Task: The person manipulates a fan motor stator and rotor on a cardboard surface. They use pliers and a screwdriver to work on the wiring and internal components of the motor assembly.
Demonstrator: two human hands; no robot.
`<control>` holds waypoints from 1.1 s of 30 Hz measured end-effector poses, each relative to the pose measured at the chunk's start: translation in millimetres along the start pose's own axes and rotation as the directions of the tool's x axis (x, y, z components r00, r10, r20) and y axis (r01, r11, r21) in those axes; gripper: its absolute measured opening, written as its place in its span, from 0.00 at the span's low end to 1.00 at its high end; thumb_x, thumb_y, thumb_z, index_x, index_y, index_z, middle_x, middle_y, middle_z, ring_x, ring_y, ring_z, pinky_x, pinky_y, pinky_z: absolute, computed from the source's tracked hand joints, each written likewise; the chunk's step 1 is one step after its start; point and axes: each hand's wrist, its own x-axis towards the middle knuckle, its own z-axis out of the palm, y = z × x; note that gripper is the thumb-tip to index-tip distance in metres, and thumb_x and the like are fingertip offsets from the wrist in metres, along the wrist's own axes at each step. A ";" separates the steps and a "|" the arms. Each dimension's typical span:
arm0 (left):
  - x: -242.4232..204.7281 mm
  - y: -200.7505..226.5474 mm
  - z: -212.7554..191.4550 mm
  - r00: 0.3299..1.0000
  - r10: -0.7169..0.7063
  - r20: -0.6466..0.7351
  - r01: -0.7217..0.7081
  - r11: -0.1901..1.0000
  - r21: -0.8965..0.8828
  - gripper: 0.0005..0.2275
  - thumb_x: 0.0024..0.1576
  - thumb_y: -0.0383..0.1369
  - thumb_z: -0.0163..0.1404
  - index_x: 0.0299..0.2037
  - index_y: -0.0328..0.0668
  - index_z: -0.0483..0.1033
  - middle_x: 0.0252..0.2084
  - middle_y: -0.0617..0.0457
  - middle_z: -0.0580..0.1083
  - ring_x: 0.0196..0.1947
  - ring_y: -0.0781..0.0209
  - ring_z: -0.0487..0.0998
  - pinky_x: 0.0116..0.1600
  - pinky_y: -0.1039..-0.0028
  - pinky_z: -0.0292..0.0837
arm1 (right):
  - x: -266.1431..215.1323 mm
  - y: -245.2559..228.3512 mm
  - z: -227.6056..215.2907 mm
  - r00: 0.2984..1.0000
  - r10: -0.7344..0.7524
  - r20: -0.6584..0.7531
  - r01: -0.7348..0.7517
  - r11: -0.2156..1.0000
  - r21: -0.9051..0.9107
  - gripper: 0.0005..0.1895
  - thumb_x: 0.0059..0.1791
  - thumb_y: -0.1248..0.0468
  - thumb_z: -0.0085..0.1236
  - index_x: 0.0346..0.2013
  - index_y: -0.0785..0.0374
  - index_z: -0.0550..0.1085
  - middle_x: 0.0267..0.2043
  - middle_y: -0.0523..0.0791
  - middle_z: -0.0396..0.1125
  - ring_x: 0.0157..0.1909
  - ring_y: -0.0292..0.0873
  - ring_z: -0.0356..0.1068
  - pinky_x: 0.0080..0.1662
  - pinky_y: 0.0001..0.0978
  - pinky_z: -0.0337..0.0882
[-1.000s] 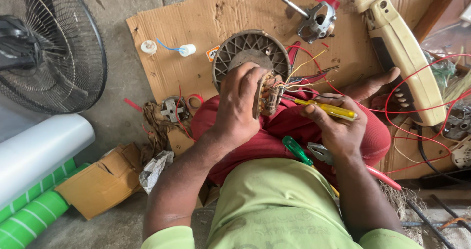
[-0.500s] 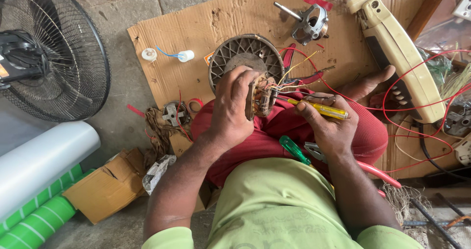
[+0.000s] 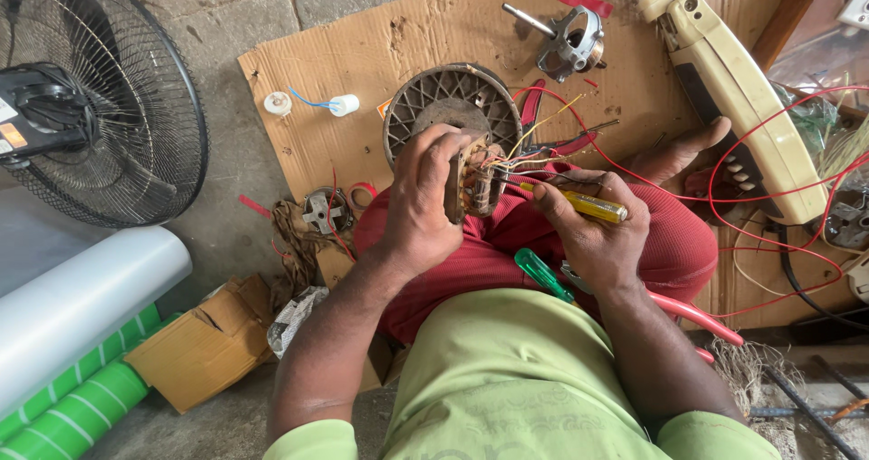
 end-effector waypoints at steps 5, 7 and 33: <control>-4.4 -5.5 -4.1 1.000 -0.005 0.001 0.005 0.996 -0.088 0.35 0.42 0.14 0.57 0.63 0.39 0.63 0.62 0.41 0.66 0.65 0.40 0.70 0.69 0.56 0.68 | -0.2 -2.0 1.7 0.997 0.071 0.016 -0.071 0.997 -0.011 0.10 0.52 0.68 0.67 0.42 0.72 0.74 0.38 0.48 0.76 0.40 0.35 0.77 0.44 0.24 0.76; -7.4 -6.8 -4.9 1.000 -0.007 -0.001 0.007 0.996 -0.090 0.35 0.41 0.13 0.57 0.63 0.39 0.63 0.63 0.41 0.66 0.65 0.40 0.69 0.70 0.56 0.68 | -2.4 -1.1 2.0 0.998 0.029 0.048 -0.030 0.999 0.017 0.10 0.53 0.68 0.65 0.43 0.72 0.74 0.39 0.48 0.77 0.41 0.35 0.77 0.45 0.24 0.76; -1.4 -4.3 -0.7 0.988 0.154 -0.021 -0.155 0.987 -0.040 0.36 0.42 0.18 0.63 0.64 0.38 0.61 0.61 0.39 0.68 0.64 0.39 0.71 0.70 0.57 0.67 | 2.5 -9.2 2.9 0.998 0.063 0.010 -0.063 0.998 -0.033 0.09 0.49 0.69 0.68 0.37 0.71 0.75 0.37 0.50 0.78 0.38 0.36 0.75 0.40 0.27 0.76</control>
